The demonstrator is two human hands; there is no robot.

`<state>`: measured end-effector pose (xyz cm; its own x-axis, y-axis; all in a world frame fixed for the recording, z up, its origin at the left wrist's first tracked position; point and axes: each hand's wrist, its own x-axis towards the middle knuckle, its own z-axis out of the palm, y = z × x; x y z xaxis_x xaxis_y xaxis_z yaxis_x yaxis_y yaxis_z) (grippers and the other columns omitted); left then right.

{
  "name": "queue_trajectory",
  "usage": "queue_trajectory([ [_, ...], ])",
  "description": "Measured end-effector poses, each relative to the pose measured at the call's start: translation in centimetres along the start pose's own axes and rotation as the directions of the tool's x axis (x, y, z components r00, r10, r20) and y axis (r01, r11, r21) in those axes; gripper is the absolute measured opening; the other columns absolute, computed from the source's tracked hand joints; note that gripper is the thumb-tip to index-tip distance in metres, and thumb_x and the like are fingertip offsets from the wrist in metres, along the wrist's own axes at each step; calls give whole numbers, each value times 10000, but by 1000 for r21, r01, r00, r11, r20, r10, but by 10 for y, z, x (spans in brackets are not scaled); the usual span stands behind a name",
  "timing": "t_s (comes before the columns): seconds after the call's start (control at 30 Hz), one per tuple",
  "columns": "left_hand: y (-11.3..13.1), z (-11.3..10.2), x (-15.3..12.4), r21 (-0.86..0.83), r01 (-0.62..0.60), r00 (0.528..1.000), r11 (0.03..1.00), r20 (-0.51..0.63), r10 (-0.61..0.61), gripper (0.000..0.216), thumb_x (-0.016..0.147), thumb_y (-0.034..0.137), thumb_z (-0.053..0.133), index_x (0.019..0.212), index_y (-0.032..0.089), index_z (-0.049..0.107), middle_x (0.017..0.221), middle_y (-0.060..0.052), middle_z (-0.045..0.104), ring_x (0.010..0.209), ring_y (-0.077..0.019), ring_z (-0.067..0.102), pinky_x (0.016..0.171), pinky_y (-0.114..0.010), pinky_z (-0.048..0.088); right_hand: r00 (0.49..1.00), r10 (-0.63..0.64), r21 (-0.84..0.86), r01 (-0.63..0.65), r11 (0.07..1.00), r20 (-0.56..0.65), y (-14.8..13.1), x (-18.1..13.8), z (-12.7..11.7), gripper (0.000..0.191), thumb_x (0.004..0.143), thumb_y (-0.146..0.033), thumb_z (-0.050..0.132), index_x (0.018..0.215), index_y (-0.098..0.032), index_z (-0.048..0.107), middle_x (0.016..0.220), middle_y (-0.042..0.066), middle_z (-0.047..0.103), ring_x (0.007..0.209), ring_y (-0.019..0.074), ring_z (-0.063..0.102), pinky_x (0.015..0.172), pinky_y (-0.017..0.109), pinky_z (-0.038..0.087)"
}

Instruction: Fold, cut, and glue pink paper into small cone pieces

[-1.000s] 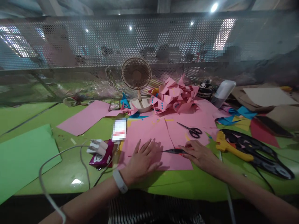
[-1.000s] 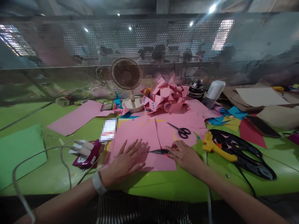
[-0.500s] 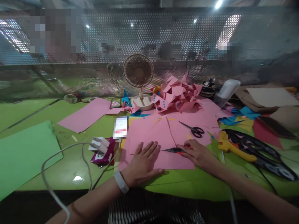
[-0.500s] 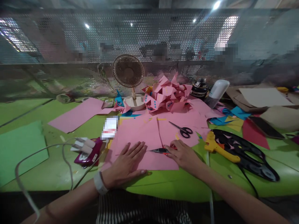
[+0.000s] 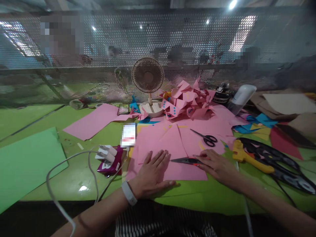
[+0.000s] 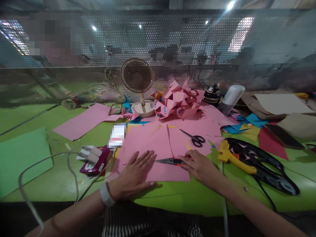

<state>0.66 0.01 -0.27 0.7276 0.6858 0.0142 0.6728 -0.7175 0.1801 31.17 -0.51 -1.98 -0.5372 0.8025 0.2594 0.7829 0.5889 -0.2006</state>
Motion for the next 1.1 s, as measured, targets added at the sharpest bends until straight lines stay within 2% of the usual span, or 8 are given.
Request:
queue_trajectory([
  [0.17, 3, 2, 6, -1, 14, 1000, 1000, 19, -14, 762, 854, 653, 225, 1448, 214, 37, 1509, -69, 101, 1382, -246, 89, 1109, -477, 43, 997, 68, 4, -68, 998, -39, 11, -7, -1, 376, 907, -367, 430, 1232, -213, 539, 998, 102, 563, 930, 215, 546, 771, 357, 499],
  [0.37, 13, 9, 22, -2, -2, 1000, 1000, 24, 2, 792, 835, 686, 189, 1448, 205, 47, 1509, -73, 106, 1382, -252, 78, 1106, -477, 50, 999, 46, -39, -47, 998, -14, 5, -4, 2, 365, 911, -353, 430, 1221, -202, 547, 993, 102, 556, 915, 206, 545, 775, 351, 495],
  [0.53, 14, 7, 25, 16, -33, 999, 999, 35, 33, 789, 835, 687, 164, 1449, 209, 31, 1510, -77, 112, 1382, -246, 81, 1105, -474, 35, 999, 44, -66, -44, 997, 4, 4, -5, 3, 356, 907, -337, 435, 1219, -213, 553, 995, 103, 559, 922, 211, 542, 745, 342, 496],
  [0.63, 13, 7, 23, 27, -38, 999, 999, 30, 37, 799, 833, 690, 163, 1449, 199, 27, 1510, -82, 111, 1383, -248, 74, 1103, -477, 27, 998, 61, -111, -61, 992, -4, 0, -3, 0, 361, 881, -374, 466, 1180, -209, 582, 993, 107, 578, 918, 231, 545, 769, 386, 482],
  [0.73, 13, 9, 23, 29, -45, 998, 999, 33, 44, 804, 830, 693, 164, 1449, 198, 27, 1510, -84, 106, 1383, -249, 72, 1101, -481, 30, 997, 76, -155, -80, 985, -33, -12, 5, -4, 455, 851, -440, 484, 1202, -162, 560, 1085, 139, 581, 1021, 276, 517, 871, 454, 426],
  [0.87, 13, 8, 24, 38, -47, 998, 998, 37, 46, 822, 821, 703, 164, 1449, 193, 15, 1511, -86, 96, 1382, -260, 71, 1100, -485, 37, 994, -90, -91, 96, 991, 68, -27, 21, 0, 642, 861, -520, 421, 1368, -129, 366, 1375, 147, 422, 1256, 270, 368, 1008, 435, 330],
  [0.93, 13, 6, 24, 33, -50, 998, 998, 47, 48, 827, 820, 705, 164, 1449, 187, 18, 1511, -91, 100, 1382, -261, 74, 1100, -484, 35, 979, -155, -53, 163, 985, 135, -29, 26, 7, 686, 864, -558, 387, 1392, -125, 319, 1426, 135, 357, 1299, 248, 326, 1046, 425, 288],
  [1.1, 8, -2, 17, 0, -85, 994, 996, 73, 85, 834, 820, 703, 187, 1449, 178, 30, 1510, -92, 100, 1384, -241, 64, 1111, -461, 23, 974, -139, -35, 148, 988, 181, -25, 27, 17, 673, 875, -571, 349, 1400, -153, 300, 1428, 117, 349, 1309, 234, 324, 1082, 473, 202],
])
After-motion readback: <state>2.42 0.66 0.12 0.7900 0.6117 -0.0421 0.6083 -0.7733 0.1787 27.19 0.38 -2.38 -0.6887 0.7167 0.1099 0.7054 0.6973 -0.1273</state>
